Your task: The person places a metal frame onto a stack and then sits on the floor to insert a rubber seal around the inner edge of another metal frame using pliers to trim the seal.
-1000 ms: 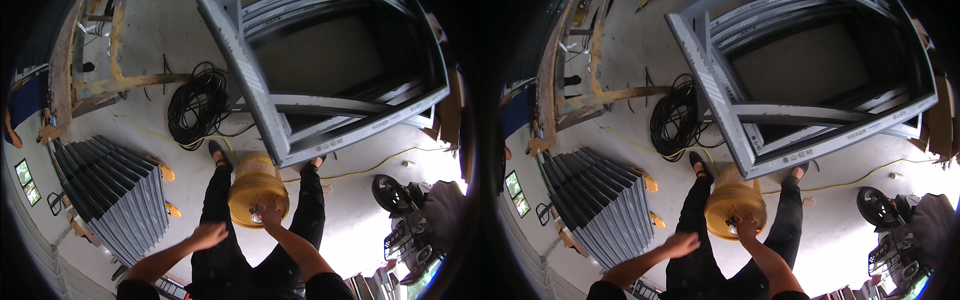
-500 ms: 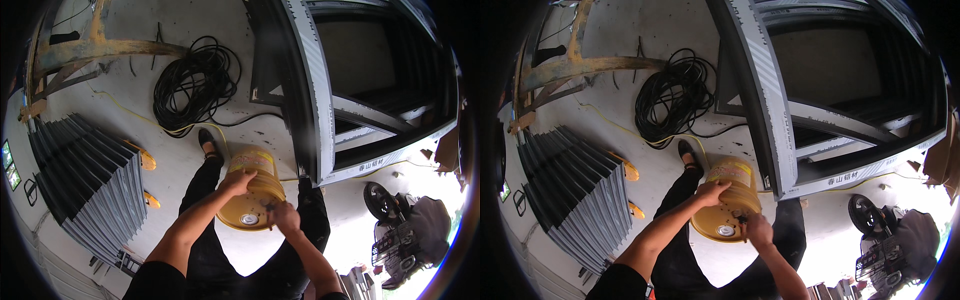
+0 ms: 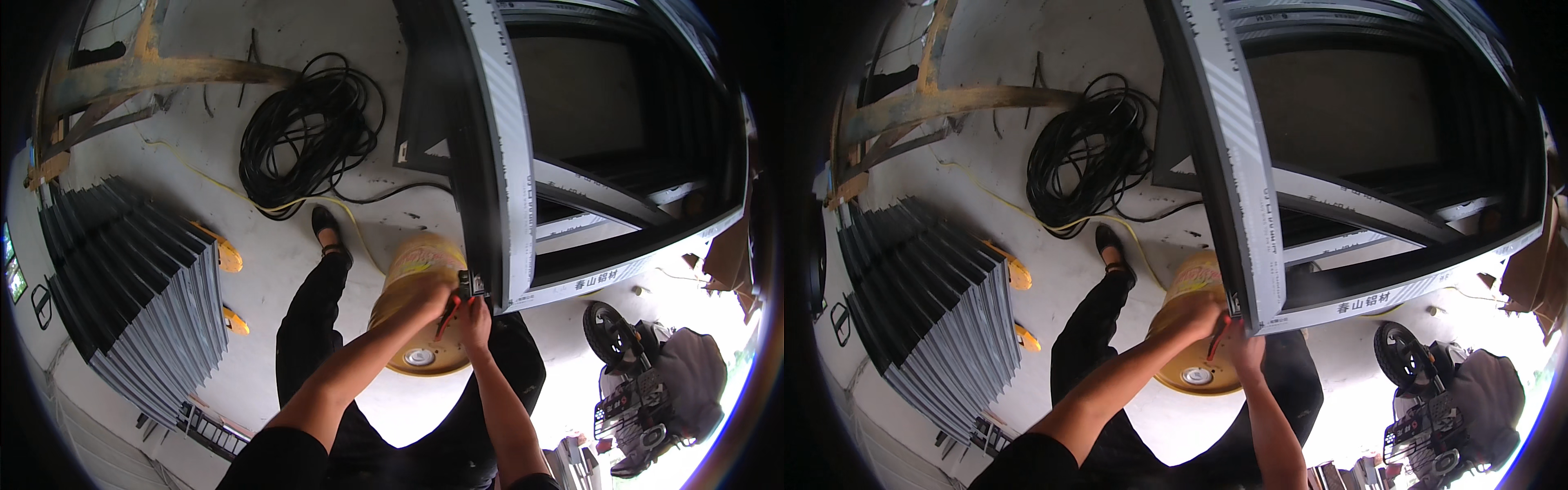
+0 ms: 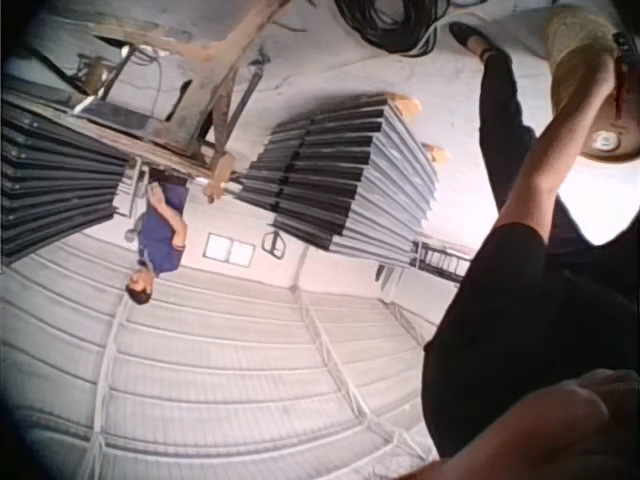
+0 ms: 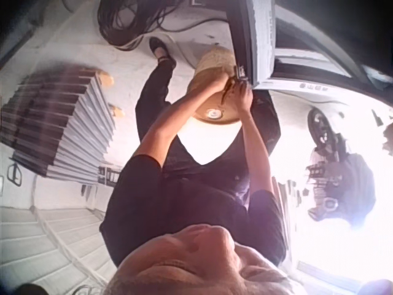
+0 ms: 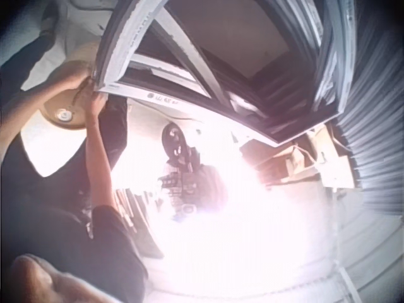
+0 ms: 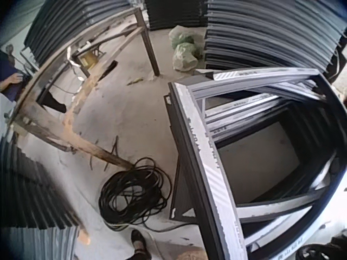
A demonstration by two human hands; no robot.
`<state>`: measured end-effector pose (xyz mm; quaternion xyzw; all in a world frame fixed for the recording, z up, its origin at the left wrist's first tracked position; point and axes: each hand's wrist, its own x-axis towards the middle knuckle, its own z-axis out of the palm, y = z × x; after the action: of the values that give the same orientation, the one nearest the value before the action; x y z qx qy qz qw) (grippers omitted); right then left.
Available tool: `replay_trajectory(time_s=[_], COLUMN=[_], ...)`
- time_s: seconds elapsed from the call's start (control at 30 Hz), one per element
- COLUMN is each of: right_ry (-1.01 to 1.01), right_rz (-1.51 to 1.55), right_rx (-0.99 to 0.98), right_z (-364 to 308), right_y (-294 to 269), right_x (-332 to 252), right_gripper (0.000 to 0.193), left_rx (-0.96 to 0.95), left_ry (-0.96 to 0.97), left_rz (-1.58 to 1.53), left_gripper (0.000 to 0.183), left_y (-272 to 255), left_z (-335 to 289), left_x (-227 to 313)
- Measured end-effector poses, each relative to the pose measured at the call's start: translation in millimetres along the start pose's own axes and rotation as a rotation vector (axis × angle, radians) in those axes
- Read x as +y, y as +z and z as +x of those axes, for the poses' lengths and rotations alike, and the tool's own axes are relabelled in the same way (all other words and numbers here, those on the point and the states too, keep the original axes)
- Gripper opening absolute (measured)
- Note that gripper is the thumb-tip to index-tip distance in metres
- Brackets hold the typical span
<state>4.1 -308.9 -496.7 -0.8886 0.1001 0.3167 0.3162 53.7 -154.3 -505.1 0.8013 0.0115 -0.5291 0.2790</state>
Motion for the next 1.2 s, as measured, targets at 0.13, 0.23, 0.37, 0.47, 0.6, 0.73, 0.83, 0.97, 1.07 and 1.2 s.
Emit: replay_trajectory(time_s=[0.13, 0.23, 0.37, 0.47, 0.6, 0.73, 0.83, 0.97, 1.07, 1.2], right_ry=[-0.178, -0.32, -0.346, -0.216, -0.194, -0.235, -0.279, -0.374, -0.427, -0.461], right_rz=[-0.09, -0.075, -0.057, -0.19, -0.257, -0.231, -0.282, -0.235, -0.161, -0.222], right_rx=[-0.047, -0.119, -0.119, -0.235, -0.285, -0.236, -0.285, -0.229, -0.076, 0.006], right_z=[-11, -26, -34, -37, -38, -42, -41, -48, -56, -63], right_y=[32, 54, 63, 60, 59, 67, 57, 55, 70, 78], right_x=[0, -7, -24, -28, -25, -17, -28, -27, -12, 1], right_gripper=[0.023, 0.021, 0.022, 0.024, 0.027, 0.028, 0.032, 0.032, 0.03, 0.028], left_rx=[-0.003, 0.013, -0.06, -0.07, -0.218, -0.232, -0.373, -0.341, -0.406, -0.329], left_ry=[0.026, -0.03, -0.022, 0.009, -0.071, -0.043, 0.057, 0.069, 0.055, 0.235], left_rz=[-0.201, -0.253, -0.296, -0.22, -0.09, -0.17, -0.041, -0.071, 0.03, 0.201], left_gripper=[0.037, 0.04, 0.048, 0.052, 0.05, 0.051, 0.051, 0.053, 0.048, 0.048], left_y=[11, 68, 105, 113, 78, 56, 52, 97, 85, 88], left_z=[-45, -63, -67, -66, -62, -67, -67, -53, -50, -48], left_x=[-46, -88, -123, -126, -104, -93, -97, -123, -111, -108])
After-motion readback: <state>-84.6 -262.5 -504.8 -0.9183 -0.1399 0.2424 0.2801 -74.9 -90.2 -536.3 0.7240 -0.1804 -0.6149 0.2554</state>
